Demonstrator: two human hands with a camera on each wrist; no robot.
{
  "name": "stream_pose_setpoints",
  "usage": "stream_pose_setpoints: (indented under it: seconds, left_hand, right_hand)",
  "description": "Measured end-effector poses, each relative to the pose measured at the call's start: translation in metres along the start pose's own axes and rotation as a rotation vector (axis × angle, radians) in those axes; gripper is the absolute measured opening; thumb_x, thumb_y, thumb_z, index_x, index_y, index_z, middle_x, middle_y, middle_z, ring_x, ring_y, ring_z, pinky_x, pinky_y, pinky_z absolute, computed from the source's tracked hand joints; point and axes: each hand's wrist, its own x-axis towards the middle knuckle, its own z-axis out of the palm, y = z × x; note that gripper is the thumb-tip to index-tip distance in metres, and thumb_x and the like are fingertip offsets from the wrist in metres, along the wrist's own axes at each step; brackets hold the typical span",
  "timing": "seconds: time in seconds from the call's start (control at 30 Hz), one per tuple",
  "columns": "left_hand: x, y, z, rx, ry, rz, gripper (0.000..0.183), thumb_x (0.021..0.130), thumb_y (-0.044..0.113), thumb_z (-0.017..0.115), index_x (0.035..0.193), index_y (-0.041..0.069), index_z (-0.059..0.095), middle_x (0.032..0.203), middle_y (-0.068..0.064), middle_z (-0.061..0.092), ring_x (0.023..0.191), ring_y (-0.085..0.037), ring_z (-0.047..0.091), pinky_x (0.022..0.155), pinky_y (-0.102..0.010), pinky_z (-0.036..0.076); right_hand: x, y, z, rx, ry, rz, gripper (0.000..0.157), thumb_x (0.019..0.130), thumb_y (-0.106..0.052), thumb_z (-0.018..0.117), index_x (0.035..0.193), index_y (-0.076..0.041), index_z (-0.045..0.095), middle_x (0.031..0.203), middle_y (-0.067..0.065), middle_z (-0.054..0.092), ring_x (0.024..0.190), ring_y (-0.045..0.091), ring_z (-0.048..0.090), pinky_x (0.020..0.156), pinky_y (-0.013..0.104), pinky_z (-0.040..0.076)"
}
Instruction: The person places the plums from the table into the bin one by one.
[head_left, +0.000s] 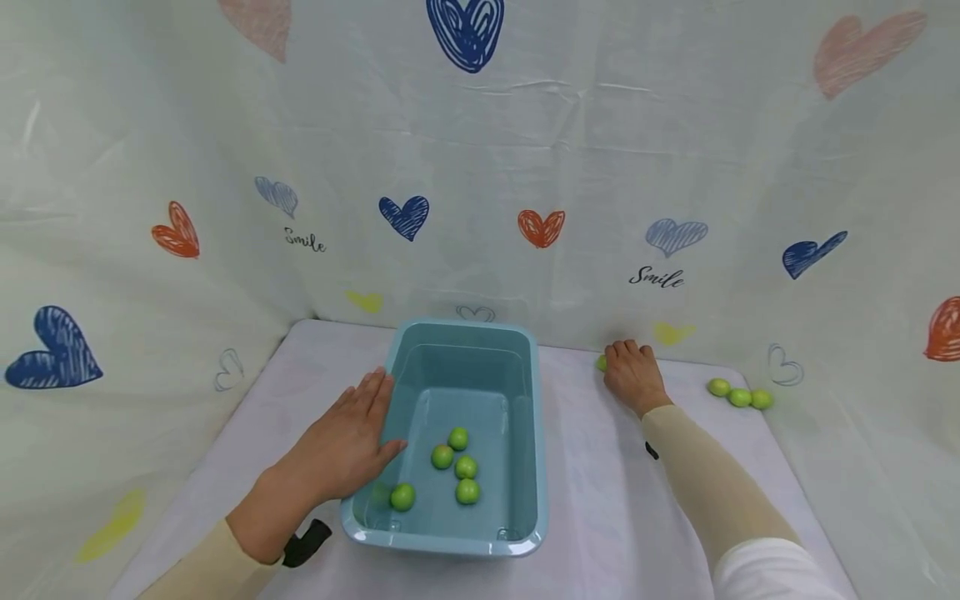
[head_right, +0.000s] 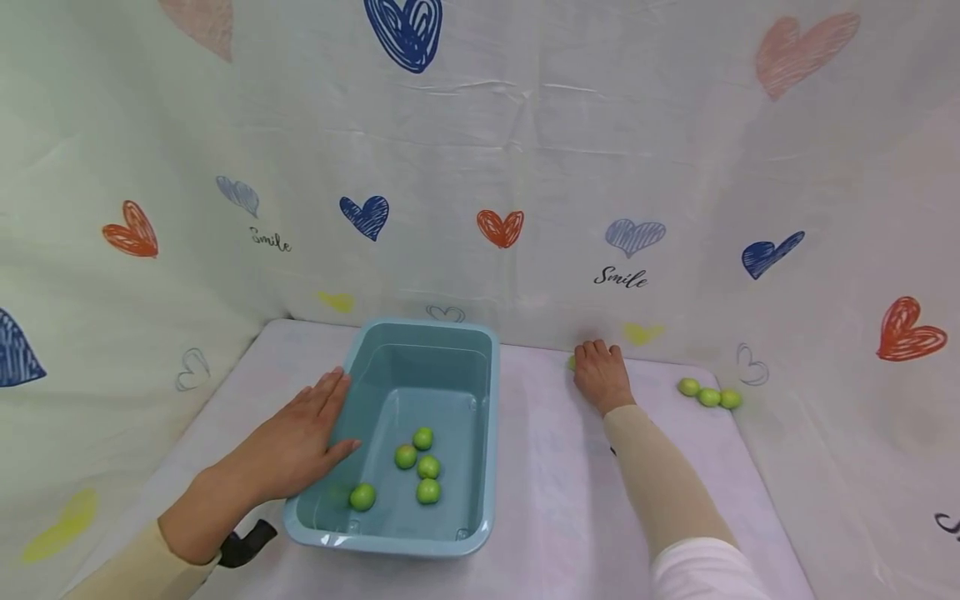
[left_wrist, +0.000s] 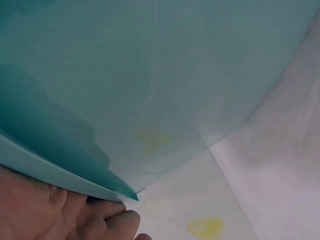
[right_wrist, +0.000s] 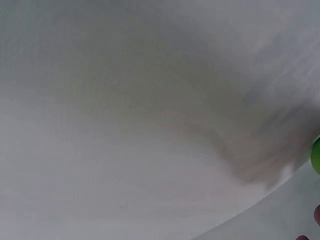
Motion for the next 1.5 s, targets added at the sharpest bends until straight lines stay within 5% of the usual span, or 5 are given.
stream_pose_setpoints:
  seconds: [0.5, 0.9, 1.3, 1.5]
  left_hand:
    - [0.001, 0.005, -0.002, 0.004, -0.003, 0.022, 0.086, 0.103, 0.038, 0.067, 0.161, -0.011, 0.028, 0.169, -0.031, 0.026, 0.157, -0.047, 0.029, 0.125, -0.062, 0.032]
    - [0.001, 0.003, -0.002, -0.002, -0.017, 0.005, 0.087, 0.103, 0.038, 0.067, 0.161, -0.012, 0.027, 0.169, -0.032, 0.025, 0.157, -0.048, 0.027, 0.125, -0.063, 0.031]
    - [0.000, 0.003, -0.002, -0.010, -0.007, 0.015, 0.086, 0.103, 0.038, 0.068, 0.160, -0.013, 0.029, 0.168, -0.034, 0.026, 0.157, -0.049, 0.028, 0.124, -0.064, 0.031]
    - [0.001, 0.003, -0.002, 0.007, -0.004, 0.016, 0.087, 0.102, 0.039, 0.068, 0.159, -0.014, 0.029, 0.168, -0.034, 0.027, 0.157, -0.049, 0.028, 0.124, -0.064, 0.032]
  right_hand:
    - [-0.011, 0.004, 0.003, 0.004, -0.034, 0.032, 0.009, 0.101, -0.006, 0.055, 0.103, 0.003, 0.057, 0.100, 0.016, 0.058, 0.102, 0.037, 0.054, 0.086, 0.053, 0.047]
    - [-0.022, 0.000, 0.001, 0.092, -0.085, 0.035, 0.037, 0.091, -0.028, 0.070, 0.110, 0.001, 0.058, 0.106, 0.015, 0.061, 0.107, 0.037, 0.052, 0.096, 0.058, 0.044]
    - [-0.035, -0.013, -0.006, 0.051, -0.027, -0.047, 0.037, 0.089, -0.033, 0.073, 0.101, -0.002, 0.056, 0.095, 0.011, 0.056, 0.100, 0.034, 0.052, 0.094, 0.054, 0.044]
    - [-0.037, -0.014, -0.016, 0.004, 0.091, -0.098, 0.037, 0.089, -0.033, 0.073, 0.098, -0.003, 0.055, 0.090, 0.010, 0.053, 0.093, 0.033, 0.050, 0.087, 0.049, 0.044]
